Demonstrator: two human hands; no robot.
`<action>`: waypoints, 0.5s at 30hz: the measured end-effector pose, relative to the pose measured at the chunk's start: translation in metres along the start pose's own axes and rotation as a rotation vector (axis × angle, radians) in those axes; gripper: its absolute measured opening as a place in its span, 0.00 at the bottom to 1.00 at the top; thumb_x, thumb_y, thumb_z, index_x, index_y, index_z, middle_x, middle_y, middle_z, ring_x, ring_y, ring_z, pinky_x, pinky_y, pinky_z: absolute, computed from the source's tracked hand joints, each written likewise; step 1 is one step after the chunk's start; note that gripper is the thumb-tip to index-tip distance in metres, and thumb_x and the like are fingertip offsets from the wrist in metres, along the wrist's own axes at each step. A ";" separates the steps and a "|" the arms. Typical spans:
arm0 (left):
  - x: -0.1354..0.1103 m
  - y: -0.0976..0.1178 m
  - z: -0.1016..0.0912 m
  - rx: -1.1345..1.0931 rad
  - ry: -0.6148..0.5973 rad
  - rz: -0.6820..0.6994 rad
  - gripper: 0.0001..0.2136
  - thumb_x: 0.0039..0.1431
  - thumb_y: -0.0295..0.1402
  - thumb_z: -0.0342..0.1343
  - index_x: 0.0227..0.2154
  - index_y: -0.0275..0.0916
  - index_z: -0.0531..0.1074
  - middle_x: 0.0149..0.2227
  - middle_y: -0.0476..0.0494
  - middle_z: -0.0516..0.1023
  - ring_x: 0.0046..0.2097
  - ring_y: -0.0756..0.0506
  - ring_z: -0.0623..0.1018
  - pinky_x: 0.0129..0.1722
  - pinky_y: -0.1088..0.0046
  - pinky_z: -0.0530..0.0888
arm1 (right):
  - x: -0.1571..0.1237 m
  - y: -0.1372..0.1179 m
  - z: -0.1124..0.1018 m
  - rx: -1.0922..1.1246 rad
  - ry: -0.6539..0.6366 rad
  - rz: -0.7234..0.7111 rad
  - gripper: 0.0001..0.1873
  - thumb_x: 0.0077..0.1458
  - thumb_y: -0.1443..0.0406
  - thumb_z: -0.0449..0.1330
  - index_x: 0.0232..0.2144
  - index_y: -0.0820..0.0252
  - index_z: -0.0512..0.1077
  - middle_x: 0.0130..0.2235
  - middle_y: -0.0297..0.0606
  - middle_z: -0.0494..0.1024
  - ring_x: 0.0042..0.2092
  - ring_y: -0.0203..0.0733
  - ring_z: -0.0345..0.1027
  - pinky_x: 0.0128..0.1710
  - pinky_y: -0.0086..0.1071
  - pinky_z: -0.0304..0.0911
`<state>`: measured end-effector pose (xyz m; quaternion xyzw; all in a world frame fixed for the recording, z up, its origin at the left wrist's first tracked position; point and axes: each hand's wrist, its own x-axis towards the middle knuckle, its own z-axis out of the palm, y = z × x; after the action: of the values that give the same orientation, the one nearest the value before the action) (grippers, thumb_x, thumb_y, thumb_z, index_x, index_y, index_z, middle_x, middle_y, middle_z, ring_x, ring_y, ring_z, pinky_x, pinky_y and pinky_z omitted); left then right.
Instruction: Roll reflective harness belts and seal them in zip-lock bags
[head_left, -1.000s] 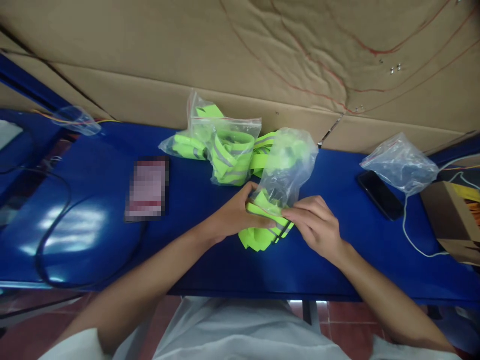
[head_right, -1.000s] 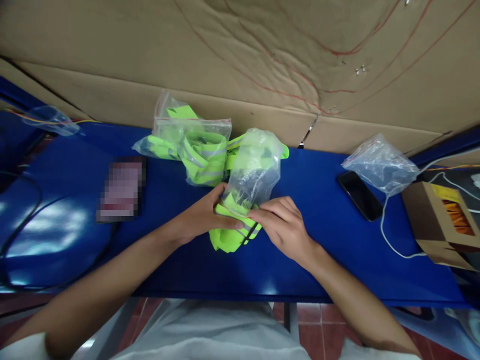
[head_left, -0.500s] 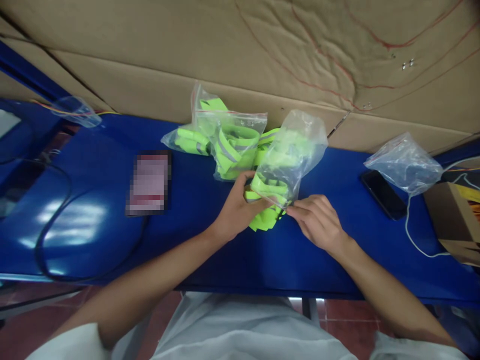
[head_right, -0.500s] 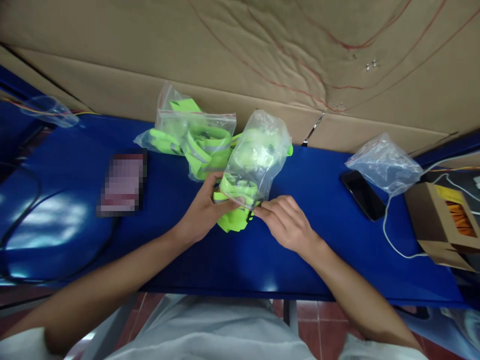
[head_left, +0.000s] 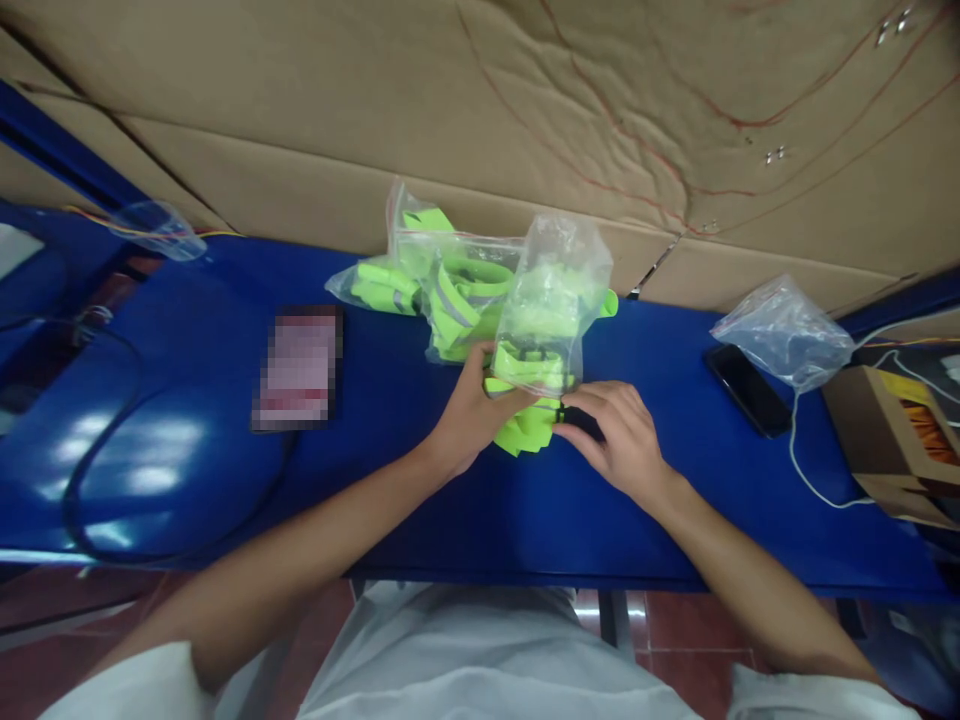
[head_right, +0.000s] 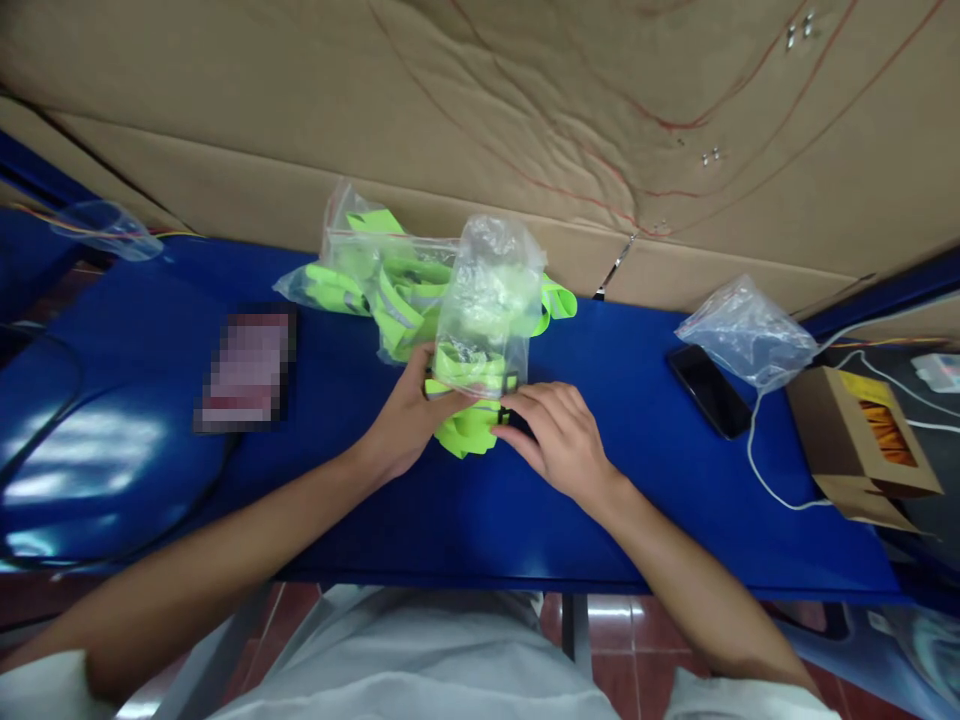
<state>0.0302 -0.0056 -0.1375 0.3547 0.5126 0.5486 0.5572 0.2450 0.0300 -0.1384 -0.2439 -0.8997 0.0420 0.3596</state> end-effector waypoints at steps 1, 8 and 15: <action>-0.001 -0.001 0.000 0.012 -0.011 -0.009 0.29 0.49 0.41 0.74 0.48 0.42 0.64 0.44 0.47 0.77 0.48 0.44 0.78 0.46 0.68 0.75 | -0.001 0.000 0.000 0.026 0.018 0.028 0.16 0.65 0.63 0.66 0.54 0.56 0.72 0.45 0.44 0.82 0.47 0.49 0.77 0.46 0.44 0.72; 0.000 -0.005 0.002 0.229 0.111 0.115 0.26 0.50 0.44 0.73 0.41 0.40 0.63 0.39 0.48 0.71 0.42 0.45 0.74 0.44 0.68 0.72 | -0.002 0.001 0.004 0.167 -0.054 0.054 0.11 0.63 0.70 0.66 0.47 0.57 0.73 0.42 0.41 0.81 0.44 0.44 0.77 0.45 0.40 0.71; -0.013 -0.001 -0.003 0.373 -0.024 0.302 0.27 0.52 0.46 0.72 0.45 0.42 0.63 0.44 0.46 0.75 0.47 0.41 0.77 0.46 0.67 0.71 | -0.003 -0.004 0.002 0.279 0.291 0.279 0.08 0.65 0.63 0.65 0.39 0.55 0.68 0.33 0.35 0.73 0.35 0.40 0.70 0.37 0.36 0.67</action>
<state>0.0295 -0.0186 -0.1364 0.5308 0.5394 0.5174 0.3996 0.2437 0.0249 -0.1411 -0.3172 -0.7814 0.1795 0.5065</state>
